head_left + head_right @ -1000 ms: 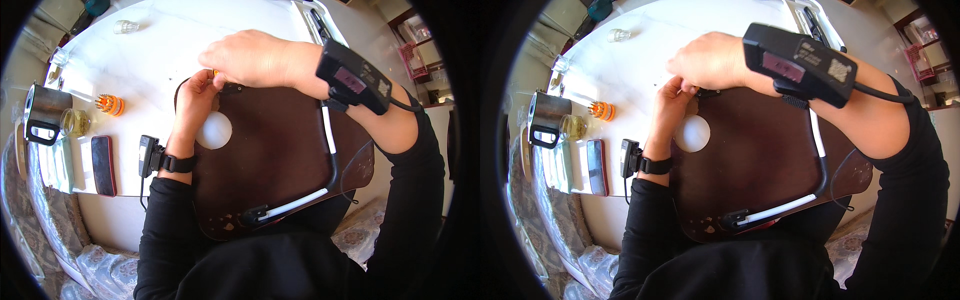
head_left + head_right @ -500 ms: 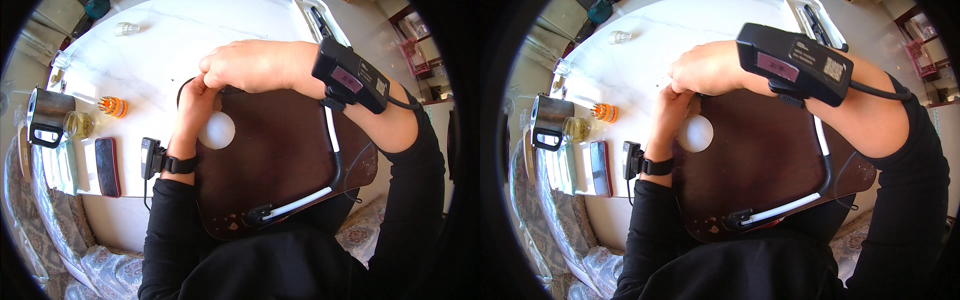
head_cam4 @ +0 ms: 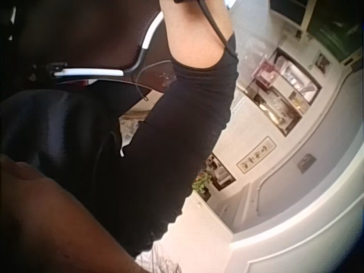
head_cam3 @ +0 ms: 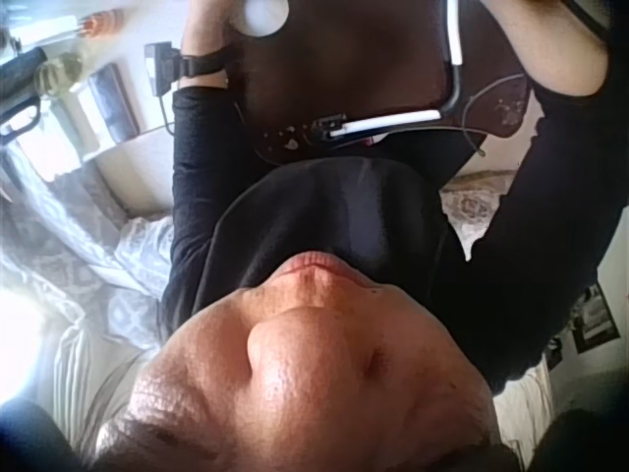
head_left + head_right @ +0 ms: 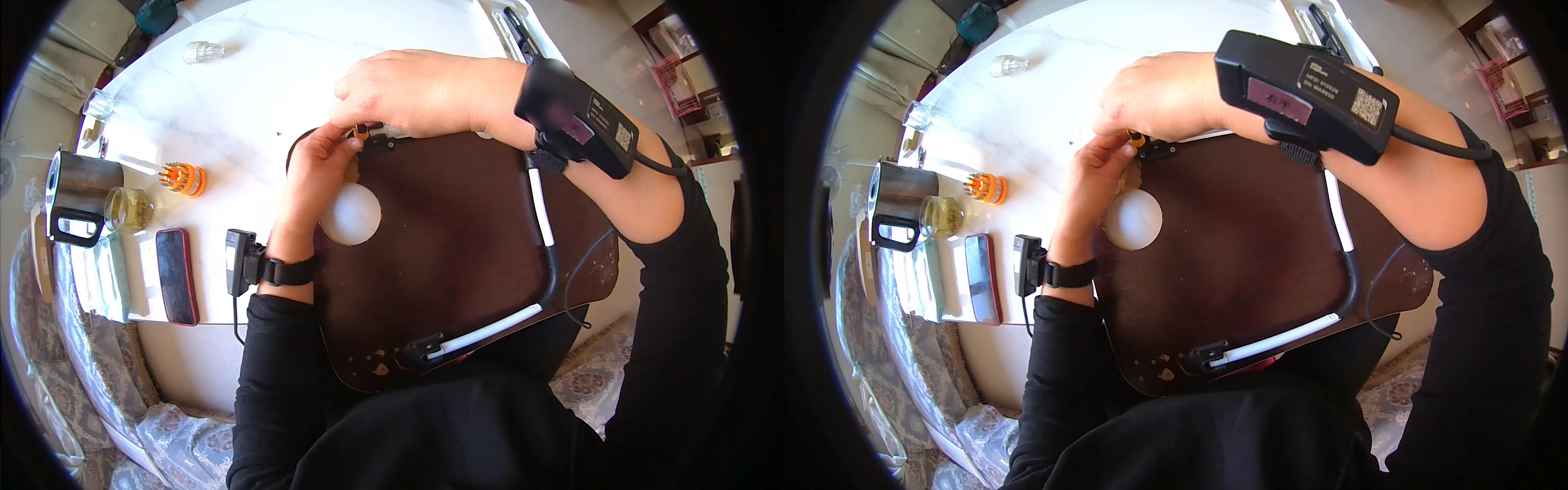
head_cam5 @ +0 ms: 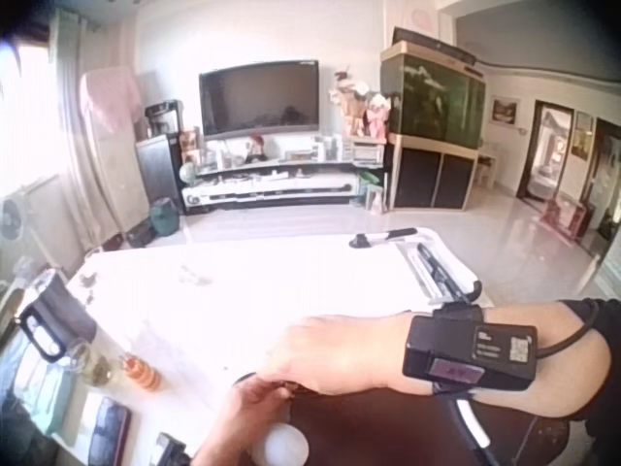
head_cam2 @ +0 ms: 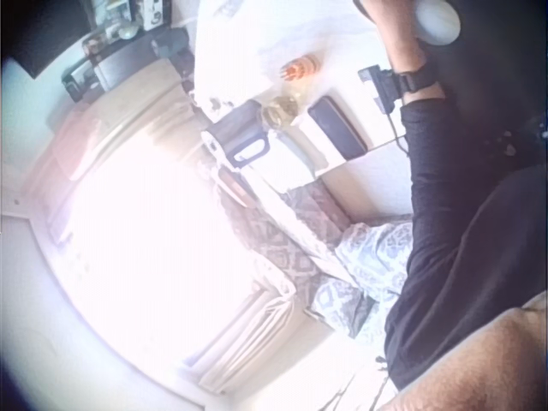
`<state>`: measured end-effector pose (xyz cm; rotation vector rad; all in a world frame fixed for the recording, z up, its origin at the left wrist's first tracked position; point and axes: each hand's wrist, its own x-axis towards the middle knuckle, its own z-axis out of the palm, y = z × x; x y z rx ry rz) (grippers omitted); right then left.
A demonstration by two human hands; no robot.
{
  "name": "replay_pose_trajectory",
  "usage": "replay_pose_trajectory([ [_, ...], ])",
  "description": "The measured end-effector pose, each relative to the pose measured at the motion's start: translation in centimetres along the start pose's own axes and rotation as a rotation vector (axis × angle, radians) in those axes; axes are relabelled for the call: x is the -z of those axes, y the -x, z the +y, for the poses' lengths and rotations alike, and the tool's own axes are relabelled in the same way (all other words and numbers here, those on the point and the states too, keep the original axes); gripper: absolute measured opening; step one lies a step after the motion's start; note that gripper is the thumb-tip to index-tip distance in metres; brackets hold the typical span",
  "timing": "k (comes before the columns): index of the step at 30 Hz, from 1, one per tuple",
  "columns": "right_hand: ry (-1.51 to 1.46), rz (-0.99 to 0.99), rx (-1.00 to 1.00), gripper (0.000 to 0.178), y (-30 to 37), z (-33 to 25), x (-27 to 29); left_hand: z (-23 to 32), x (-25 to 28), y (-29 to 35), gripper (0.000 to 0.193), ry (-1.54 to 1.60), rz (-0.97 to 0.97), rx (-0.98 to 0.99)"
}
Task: The person uses a screwdriver to fasten screws into a brown board attached to a white frame. They tighten multiple screws, then remove the board and set it aside on the floor.
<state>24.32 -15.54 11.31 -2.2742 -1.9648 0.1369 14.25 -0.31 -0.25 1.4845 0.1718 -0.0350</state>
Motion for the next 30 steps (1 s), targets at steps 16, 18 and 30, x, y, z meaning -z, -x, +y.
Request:
replay_pose_trajectory([
  [16,-0.013,0.052,-0.009,0.026,0.1,-0.5,0.7,0.3,0.0,-0.1,0.016,-0.181,-0.003,0.060],
  [18,0.021,-0.015,-0.100,0.022,-0.1,-1.1,1.0,0.3,-0.4,-0.1,0.010,-0.131,0.033,0.023],
  [30,-0.163,0.125,-0.053,0.008,-0.4,-1.8,0.4,0.1,-0.1,-0.2,0.007,-0.095,0.005,-0.021],
])
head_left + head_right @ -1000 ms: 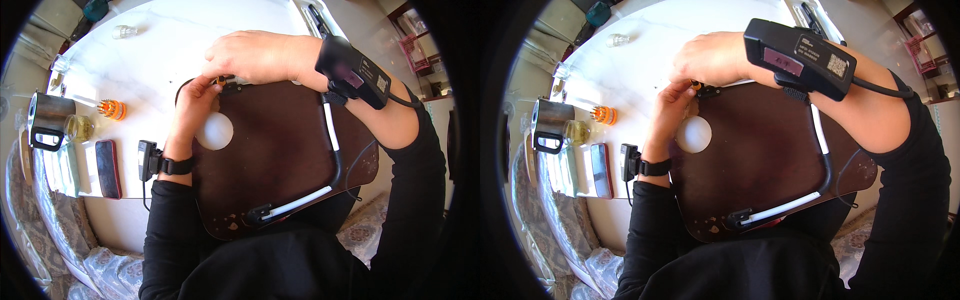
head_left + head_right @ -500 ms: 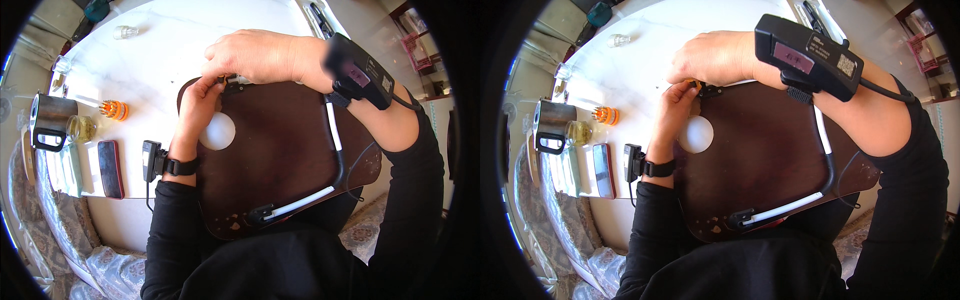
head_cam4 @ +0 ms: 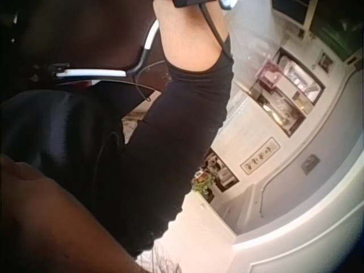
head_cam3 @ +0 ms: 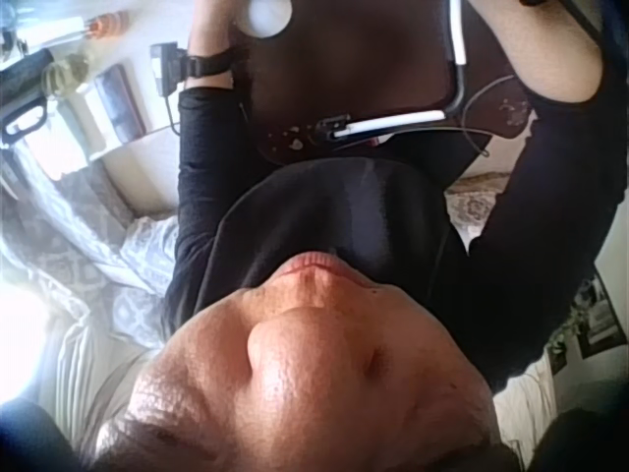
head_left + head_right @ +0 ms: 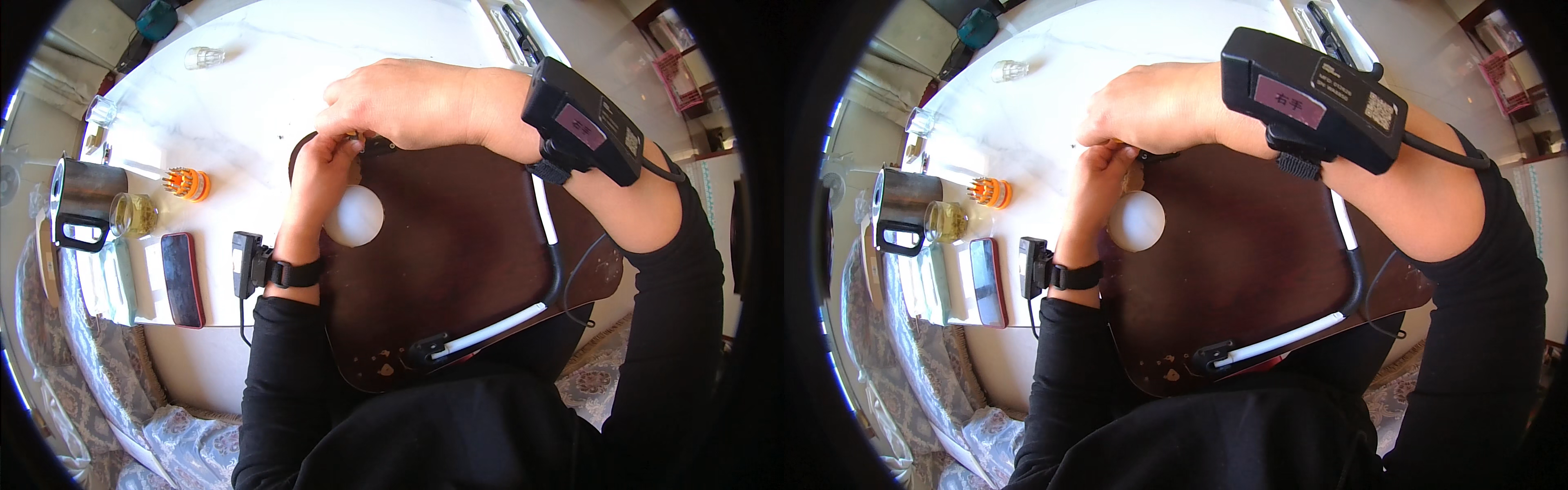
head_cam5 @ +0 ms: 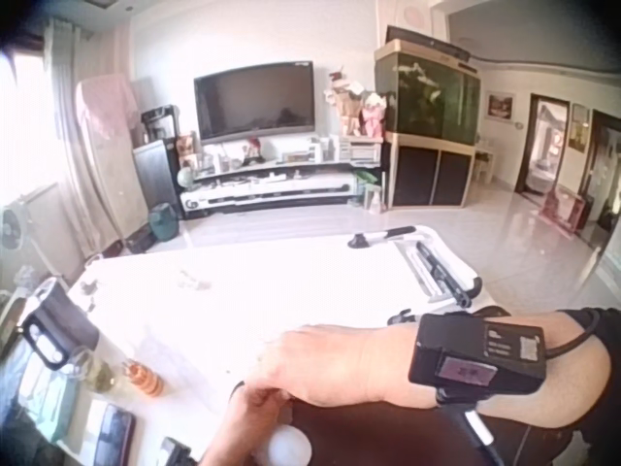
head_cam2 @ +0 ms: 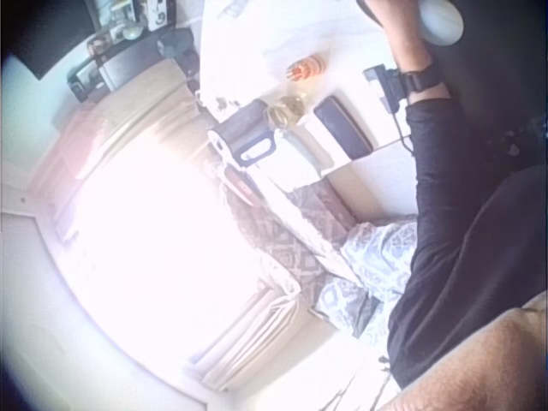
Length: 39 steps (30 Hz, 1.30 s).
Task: The person uses a screwdriver to fasten screws into a brown board attached to a white frame. They tighten multiple screws, then remove the board and set it aside on the floor.
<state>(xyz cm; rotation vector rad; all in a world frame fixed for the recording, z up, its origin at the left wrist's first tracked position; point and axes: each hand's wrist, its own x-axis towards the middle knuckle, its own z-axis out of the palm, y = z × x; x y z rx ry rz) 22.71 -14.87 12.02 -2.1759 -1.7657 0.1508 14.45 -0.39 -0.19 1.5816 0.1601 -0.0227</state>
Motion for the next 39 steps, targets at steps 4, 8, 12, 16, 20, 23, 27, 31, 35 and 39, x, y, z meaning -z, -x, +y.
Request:
replay_pose_trajectory([
  [4,0.103,-0.199,-0.379,0.015,-0.2,-1.2,0.7,0.3,-0.5,0.1,0.009,0.021,0.040,-0.020],
  [8,0.072,-0.156,-0.186,0.020,-0.4,-0.9,0.8,0.0,-0.5,0.1,0.012,0.051,0.022,0.001],
  [12,0.110,-0.083,0.076,0.023,0.1,0.5,0.8,0.1,0.1,-0.1,0.017,-0.011,-0.007,-0.036],
  [16,-0.366,-0.154,-0.461,0.025,0.3,0.3,-0.5,0.2,-0.9,0.1,0.011,-0.091,0.090,-0.067],
  [20,-0.182,-0.114,-0.424,0.019,0.3,-0.2,-0.8,0.3,-0.7,-0.2,0.004,0.064,0.028,-0.007],
  [23,0.057,-0.096,-0.090,0.011,0.3,-0.4,-0.5,0.3,-0.1,0.0,0.006,0.073,0.000,0.073],
  [27,-0.302,-0.094,-0.395,0.018,0.2,-0.7,-0.6,0.3,-0.3,0.0,0.005,-0.051,0.056,0.067],
  [31,-0.091,-0.147,-0.414,0.025,-0.3,-0.4,-0.7,-0.1,-0.6,-0.1,0.007,-0.006,0.070,-0.025],
  [35,-0.061,-0.230,-0.356,0.026,-0.5,-0.4,0.1,-0.1,0.0,-0.3,0.015,0.017,-0.002,-0.001],
  [39,0.054,-0.228,-0.329,0.019,-0.3,-1.3,0.3,0.0,-0.4,-0.1,0.016,0.008,0.058,0.050],
])
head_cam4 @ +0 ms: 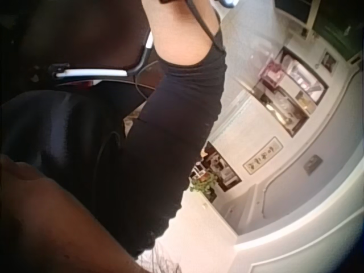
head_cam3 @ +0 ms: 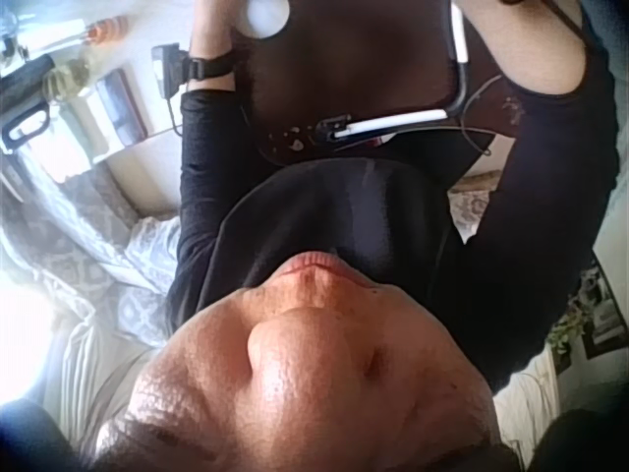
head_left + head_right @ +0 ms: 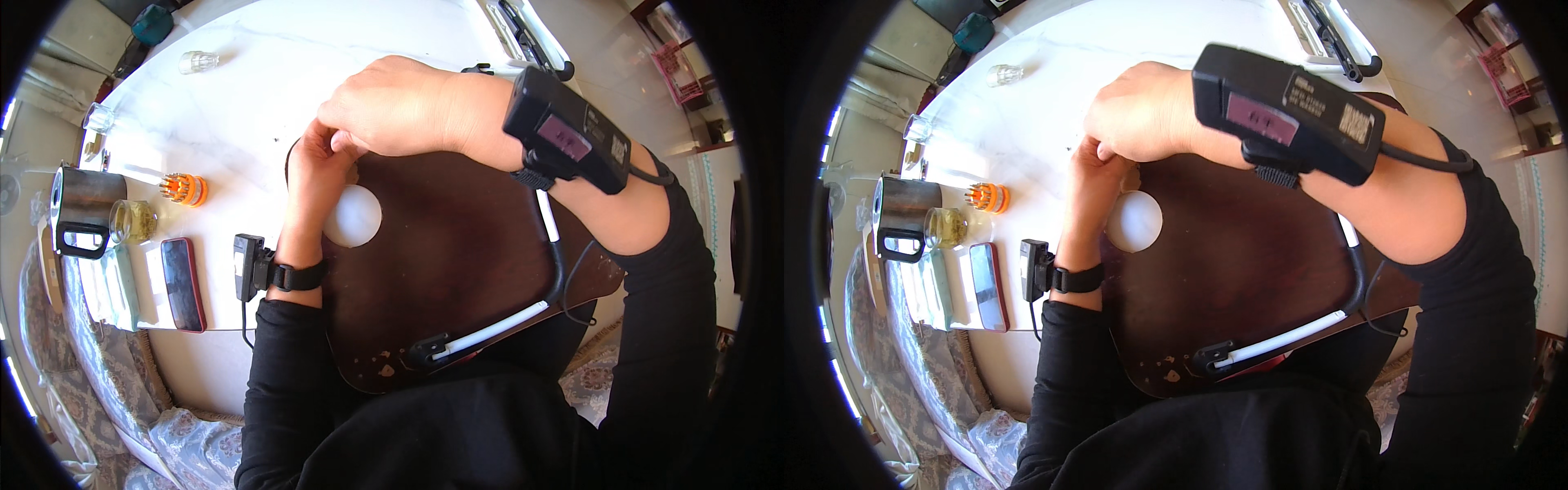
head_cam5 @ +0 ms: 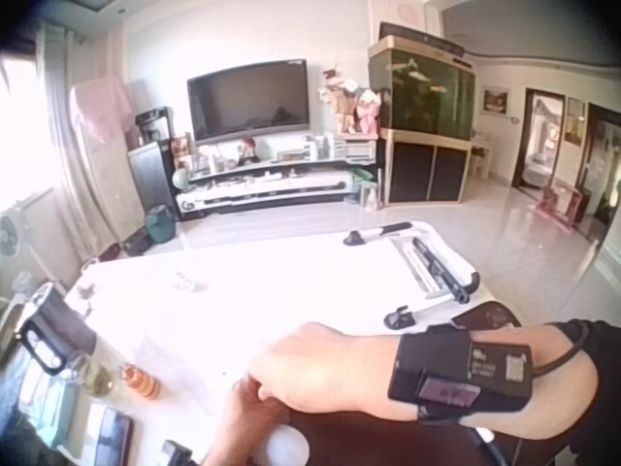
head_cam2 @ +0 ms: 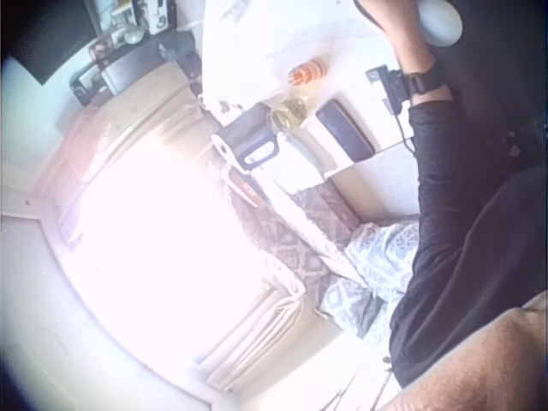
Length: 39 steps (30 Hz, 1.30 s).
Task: The person uses a screwdriver to fasten screws into a brown board attached to a white frame. They tighten multiple screws, then remove the board and set it aside on the floor.
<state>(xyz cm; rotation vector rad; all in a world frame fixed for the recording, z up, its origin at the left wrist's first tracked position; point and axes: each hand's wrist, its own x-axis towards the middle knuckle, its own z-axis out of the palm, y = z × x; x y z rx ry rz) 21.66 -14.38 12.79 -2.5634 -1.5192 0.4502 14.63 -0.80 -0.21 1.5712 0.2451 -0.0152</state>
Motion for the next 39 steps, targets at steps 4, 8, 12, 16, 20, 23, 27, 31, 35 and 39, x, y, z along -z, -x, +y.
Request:
replay_pose_trajectory([
  [4,0.133,-0.015,-0.039,0.018,-0.1,0.0,-0.2,0.3,-0.3,0.0,0.017,0.001,-0.009,-0.004],
  [8,-0.058,0.057,0.074,0.019,-0.3,0.9,-0.8,0.4,-0.2,-0.1,0.021,-0.068,0.009,0.012],
  [12,-0.041,0.092,-0.040,0.020,-0.1,1.1,-1.8,0.3,-0.5,0.0,0.013,-0.029,0.037,0.019],
  [16,0.052,0.180,0.143,0.016,0.1,1.6,-1.8,0.1,-0.1,-0.1,0.011,-0.093,0.018,0.006],
  [20,-0.051,0.184,0.078,0.010,0.4,1.4,-1.7,-0.8,0.0,-0.5,0.013,-0.043,0.038,-0.030],
  [23,0.223,0.030,-0.072,0.010,1.6,1.6,-1.2,-1.3,0.3,-1.0,0.016,-0.117,0.096,-0.229],
  [27,-0.053,0.338,-0.079,0.012,5.5,2.4,-2.2,-1.2,1.1,-0.6,0.020,-0.360,0.156,-0.327],
  [31,-0.281,0.169,-0.161,0.017,8.1,2.6,-7.4,-1.3,0.5,-0.7,0.019,-0.652,0.186,-0.469],
  [35,-0.348,0.308,-0.092,0.011,9.3,3.2,-11.7,-1.5,0.1,-1.3,0.015,-0.743,0.196,-0.492],
  [39,-0.235,0.397,-0.027,0.012,9.4,3.5,-13.1,-1.6,0.0,-1.8,0.010,-0.703,0.189,-0.408],
])
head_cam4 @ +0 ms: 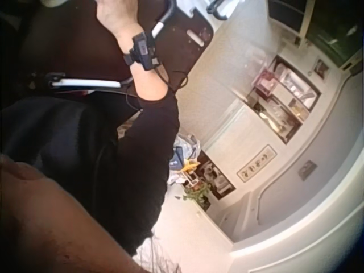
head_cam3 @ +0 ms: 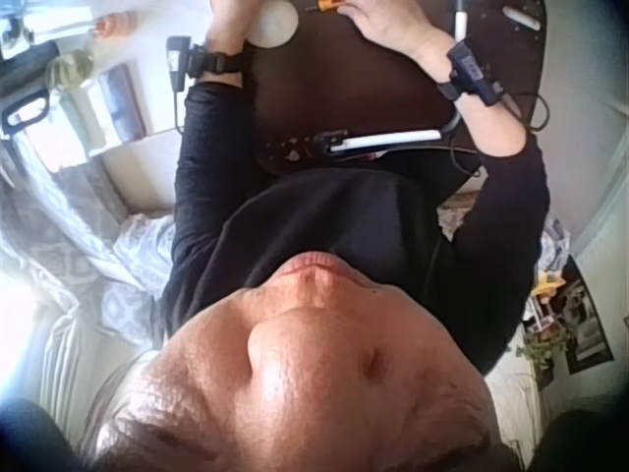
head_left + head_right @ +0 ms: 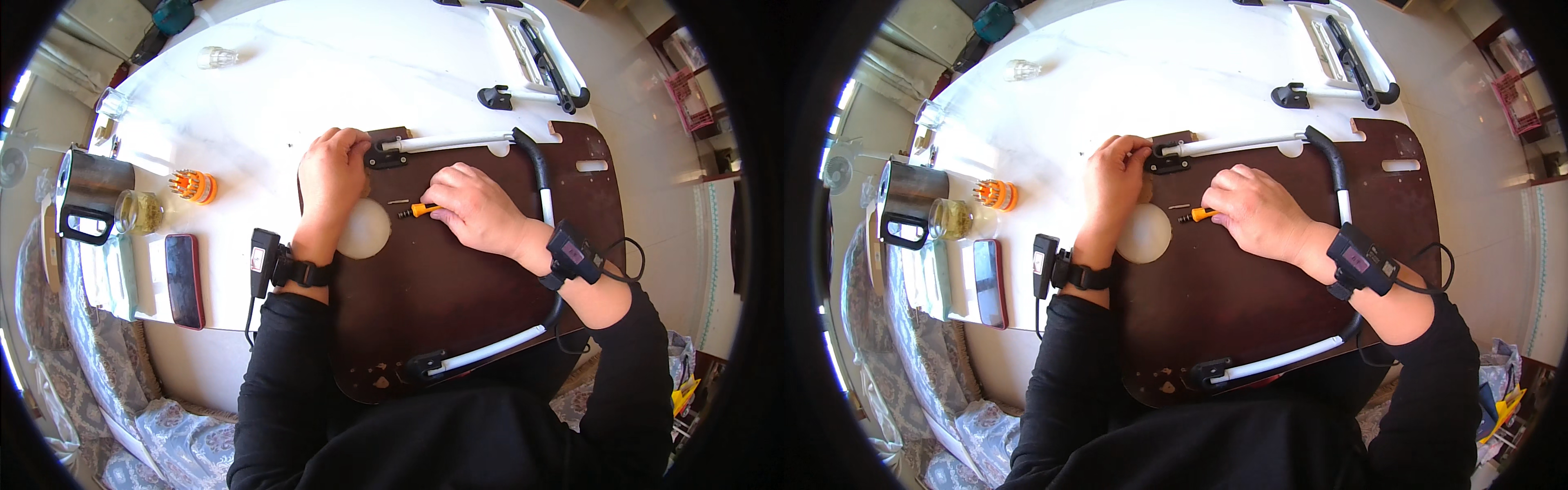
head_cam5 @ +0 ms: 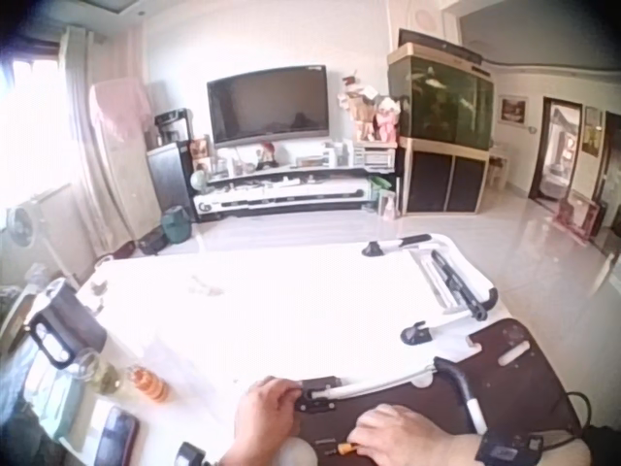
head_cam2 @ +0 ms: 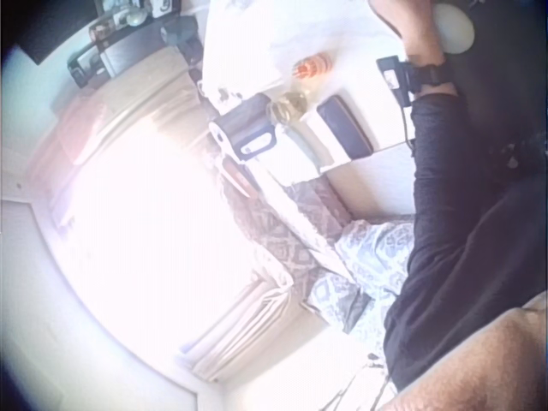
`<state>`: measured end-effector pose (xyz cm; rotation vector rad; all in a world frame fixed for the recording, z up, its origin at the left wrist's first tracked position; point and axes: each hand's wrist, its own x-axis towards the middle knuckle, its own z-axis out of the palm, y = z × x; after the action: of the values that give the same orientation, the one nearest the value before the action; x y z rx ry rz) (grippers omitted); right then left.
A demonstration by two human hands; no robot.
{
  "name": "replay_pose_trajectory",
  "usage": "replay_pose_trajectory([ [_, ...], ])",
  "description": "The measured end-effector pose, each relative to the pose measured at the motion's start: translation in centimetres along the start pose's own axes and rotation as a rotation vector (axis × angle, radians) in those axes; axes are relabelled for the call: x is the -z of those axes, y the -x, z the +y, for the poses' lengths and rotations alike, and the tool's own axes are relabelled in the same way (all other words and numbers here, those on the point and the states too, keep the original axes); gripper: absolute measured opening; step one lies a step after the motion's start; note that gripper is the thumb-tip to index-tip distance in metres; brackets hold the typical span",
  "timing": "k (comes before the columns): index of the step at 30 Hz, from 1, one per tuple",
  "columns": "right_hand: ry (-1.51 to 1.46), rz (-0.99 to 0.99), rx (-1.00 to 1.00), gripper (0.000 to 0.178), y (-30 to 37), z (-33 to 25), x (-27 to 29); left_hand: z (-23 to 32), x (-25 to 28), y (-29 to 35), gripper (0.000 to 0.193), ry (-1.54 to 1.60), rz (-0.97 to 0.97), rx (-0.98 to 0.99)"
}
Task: The person uses a screwdriver to fasten screws into a brown board attached to a white frame. They tighten multiple screws, then remove the board and set it aside on the floor.
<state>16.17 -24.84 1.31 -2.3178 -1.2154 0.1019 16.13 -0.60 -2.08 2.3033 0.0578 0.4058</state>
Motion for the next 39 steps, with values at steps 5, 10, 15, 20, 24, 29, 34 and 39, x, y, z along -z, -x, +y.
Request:
replay_pose_trajectory([
  [5,0.026,-0.012,0.013,0.014,-0.2,0.0,0.1,-0.1,0.1,-0.1,0.008,-0.025,0.007,-0.041],
  [10,0.005,-0.067,-0.044,0.013,-0.2,0.0,0.6,-0.4,0.4,-0.8,0.008,-0.049,-0.009,-0.120],
  [15,-0.012,-0.096,-0.109,0.014,0.1,-0.4,1.0,-0.1,0.4,-0.7,0.006,-0.186,-0.012,-0.172],
  [20,-0.017,-0.088,-0.096,0.014,0.4,-0.5,1.1,0.1,0.2,-0.5,0.004,-0.263,-0.013,-0.183],
  [24,-0.031,-0.045,-0.159,0.014,0.7,-0.3,1.1,0.6,1.0,-0.2,0.006,-0.124,0.046,-0.142],
  [29,-0.152,0.040,-0.278,0.013,1.4,-0.5,1.1,2.4,2.7,3.4,0.015,-0.034,-0.142,-0.148],
  [34,-0.141,0.041,-0.234,0.013,1.7,-0.9,0.7,3.4,1.1,5.8,0.011,-0.045,-0.189,-0.157],
  [39,-0.182,0.096,-0.267,0.014,1.4,-1.3,0.4,3.0,0.0,4.9,0.006,-0.133,-0.141,-0.140],
])
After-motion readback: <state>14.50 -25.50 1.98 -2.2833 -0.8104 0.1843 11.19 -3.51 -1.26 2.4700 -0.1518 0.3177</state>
